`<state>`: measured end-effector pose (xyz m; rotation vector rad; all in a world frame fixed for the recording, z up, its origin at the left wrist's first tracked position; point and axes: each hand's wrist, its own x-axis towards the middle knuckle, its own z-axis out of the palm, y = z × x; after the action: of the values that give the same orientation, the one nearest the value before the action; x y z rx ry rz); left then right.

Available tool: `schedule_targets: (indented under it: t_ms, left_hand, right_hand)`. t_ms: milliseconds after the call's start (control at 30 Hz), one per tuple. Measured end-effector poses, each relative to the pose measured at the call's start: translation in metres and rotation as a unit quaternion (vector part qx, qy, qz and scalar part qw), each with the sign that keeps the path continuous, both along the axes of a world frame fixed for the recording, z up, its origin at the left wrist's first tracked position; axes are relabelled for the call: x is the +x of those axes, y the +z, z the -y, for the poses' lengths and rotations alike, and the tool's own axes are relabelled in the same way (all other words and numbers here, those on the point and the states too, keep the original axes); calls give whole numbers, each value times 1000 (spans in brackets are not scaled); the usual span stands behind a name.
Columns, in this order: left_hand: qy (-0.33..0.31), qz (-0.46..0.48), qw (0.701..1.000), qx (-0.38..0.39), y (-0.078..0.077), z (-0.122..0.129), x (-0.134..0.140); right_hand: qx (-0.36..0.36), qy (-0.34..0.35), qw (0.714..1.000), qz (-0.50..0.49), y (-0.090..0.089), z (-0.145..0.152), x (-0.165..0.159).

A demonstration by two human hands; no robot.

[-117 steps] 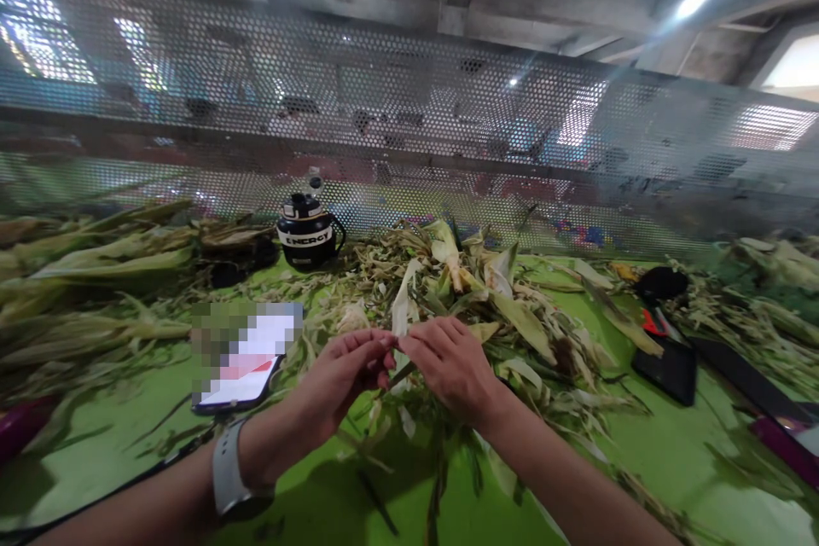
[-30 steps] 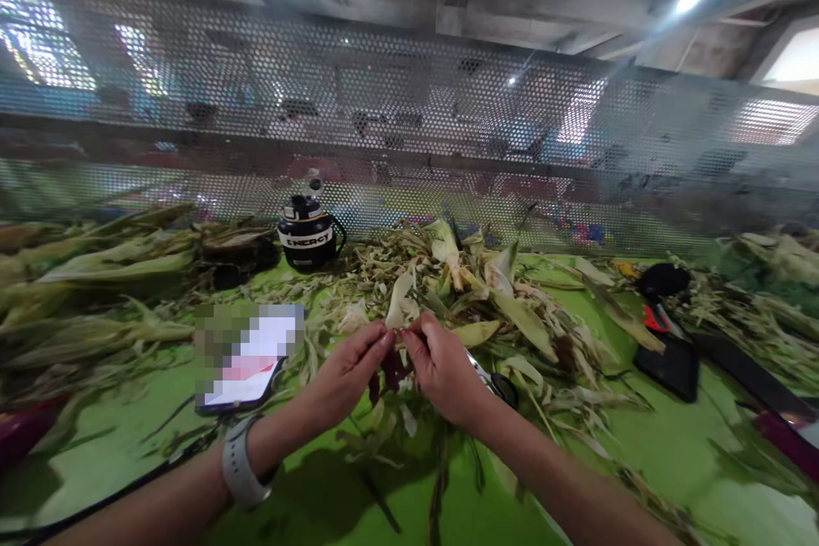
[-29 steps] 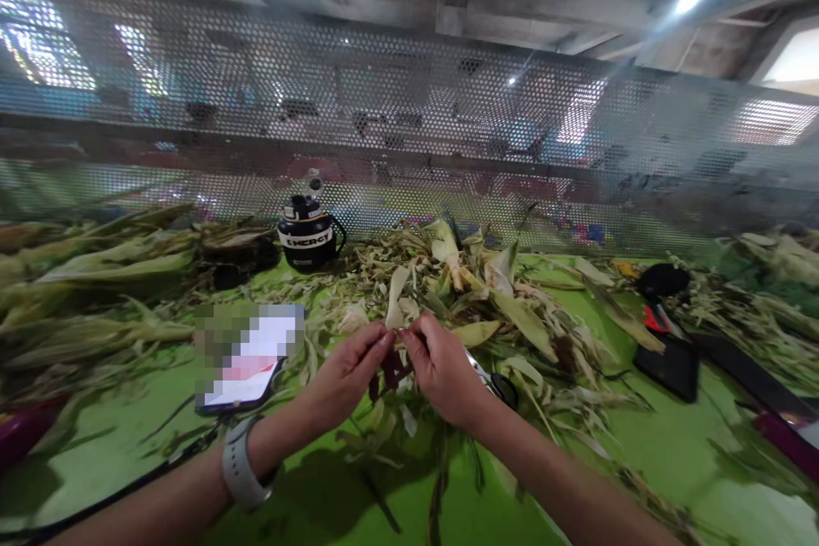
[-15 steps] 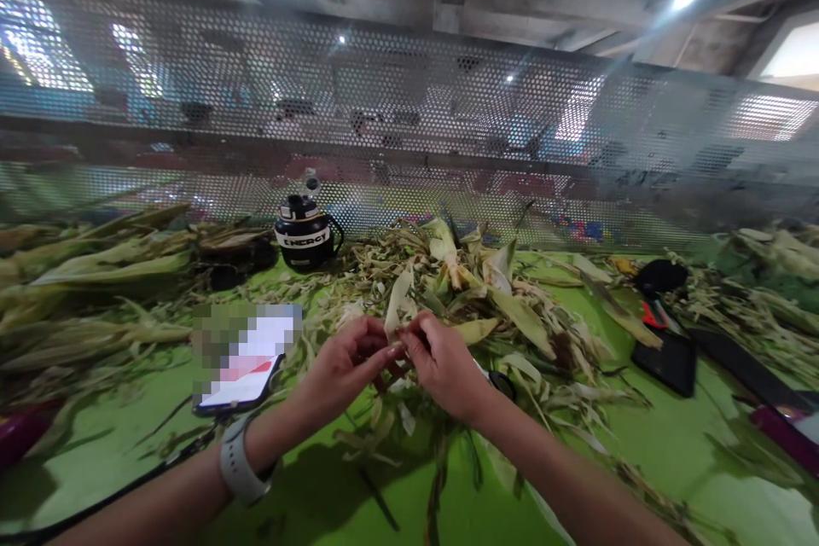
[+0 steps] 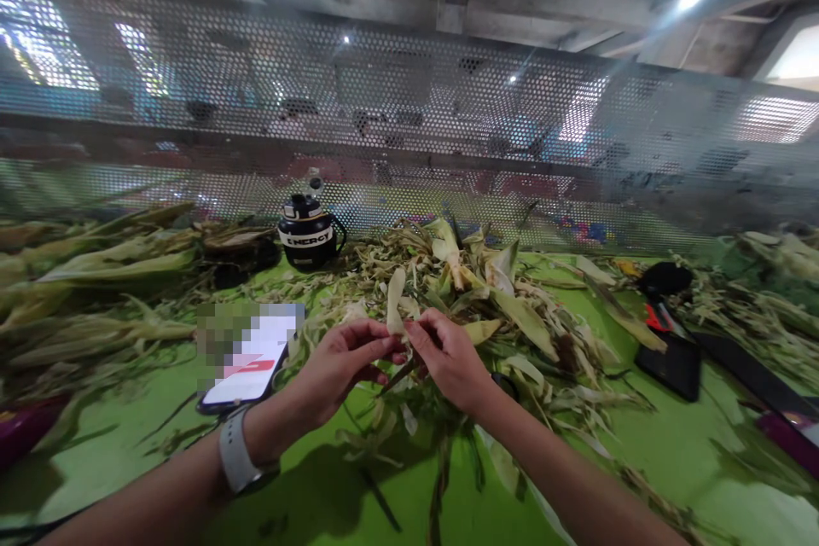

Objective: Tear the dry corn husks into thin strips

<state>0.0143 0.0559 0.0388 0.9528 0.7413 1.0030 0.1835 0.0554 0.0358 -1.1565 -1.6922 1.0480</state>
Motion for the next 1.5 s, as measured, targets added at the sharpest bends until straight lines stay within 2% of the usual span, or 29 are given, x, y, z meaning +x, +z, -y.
schedule_targets:
  t_ms: [200, 333, 433, 500, 567, 700, 767, 833, 967, 1133, 1233, 1400, 1500]
  left_hand:
    - [-2, 31, 999, -16, -1, -2, -2]
    - [-3, 20, 1000, -17, -1, -2, -3]
    - [-10, 26, 999, -29, -2, -3, -4]
    - [-16, 51, 997, -47, -3, -5, -4]
    - [-23, 87, 994, -70, -5, -6, -4]
    - [-48, 130, 986, -96, -3, -6, -4]
    - [-51, 132, 983, -115, 0, -4, -3]
    - [-49, 133, 981, -132, 2, -3, -3]
    - [-39, 142, 982, -122, 0, 0, 0]
    - [-29, 114, 989, -89, -4, 4, 2]
    - [-22, 88, 994, -61, -1, 7, 3]
    - [-8, 20, 1000, -11, 1, 9, 5]
    - [-1, 11, 1000, -12, -2, 8, 5]
  right_hand:
    - [18, -1, 1000, -1, 3, 0, 0]
    - [12, 11, 1000, 2, -2, -1, -1]
    - [42, -6, 999, 26, -6, -2, 0]
    - [83, -31, 995, 39, -6, -3, 1]
    - [155, -41, 985, 57, -4, -3, 4]
    - [327, 18, 936, 127, -1, -5, 8]
    - [375, 28, 914, 152, -3, -6, 8]
    - [396, 14, 903, 164, -5, -5, 6]
    - [371, -26, 916, 153, -7, 0, 1]
    - [259, -71, 960, 83, -6, 7, -6]
    - [205, -70, 976, 21, -7, 8, -8]
    - [166, -49, 985, -4, -7, 8, -9]
    - [157, -56, 986, -13, -6, 9, -10]
